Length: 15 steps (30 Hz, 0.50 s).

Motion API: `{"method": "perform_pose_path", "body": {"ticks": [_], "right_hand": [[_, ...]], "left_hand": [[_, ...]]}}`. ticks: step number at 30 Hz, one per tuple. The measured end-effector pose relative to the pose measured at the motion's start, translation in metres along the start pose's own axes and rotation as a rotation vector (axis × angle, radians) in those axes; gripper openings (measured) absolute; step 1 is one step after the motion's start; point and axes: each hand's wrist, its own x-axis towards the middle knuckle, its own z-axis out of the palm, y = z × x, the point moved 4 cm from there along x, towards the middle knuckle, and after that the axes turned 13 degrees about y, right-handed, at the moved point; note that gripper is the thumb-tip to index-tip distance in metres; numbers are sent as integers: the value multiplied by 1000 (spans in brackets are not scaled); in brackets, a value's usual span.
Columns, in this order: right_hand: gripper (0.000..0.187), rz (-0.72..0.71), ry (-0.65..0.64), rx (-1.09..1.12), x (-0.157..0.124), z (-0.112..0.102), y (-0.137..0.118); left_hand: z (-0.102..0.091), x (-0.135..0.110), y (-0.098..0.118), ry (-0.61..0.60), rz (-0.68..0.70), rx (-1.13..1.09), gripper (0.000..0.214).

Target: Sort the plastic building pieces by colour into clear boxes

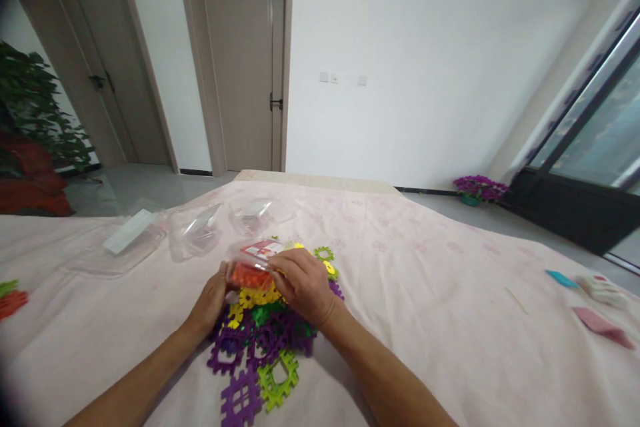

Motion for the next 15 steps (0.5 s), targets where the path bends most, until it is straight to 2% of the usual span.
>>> {"method": "perform_pose_path", "body": {"ticks": [3, 5, 7, 12, 15], "right_hand": [[24, -71, -59, 155, -8, 9, -14], [23, -58, -64, 216, -13, 13, -15], [22, -15, -63, 256, -17, 16, -12], [23, 47, -75, 330, -22, 18, -4], [23, 47, -82, 351, -25, 19, -2]], "left_hand": [[3, 3, 2, -87, -195, -262, 84], [2, 4, 6, -138, -335, -407, 84], [-3, 7, 8, -163, -420, -495, 80], [-18, 16, 1, -184, -369, -589, 72], [-21, 16, -7, -231, -389, -595, 69]]}}
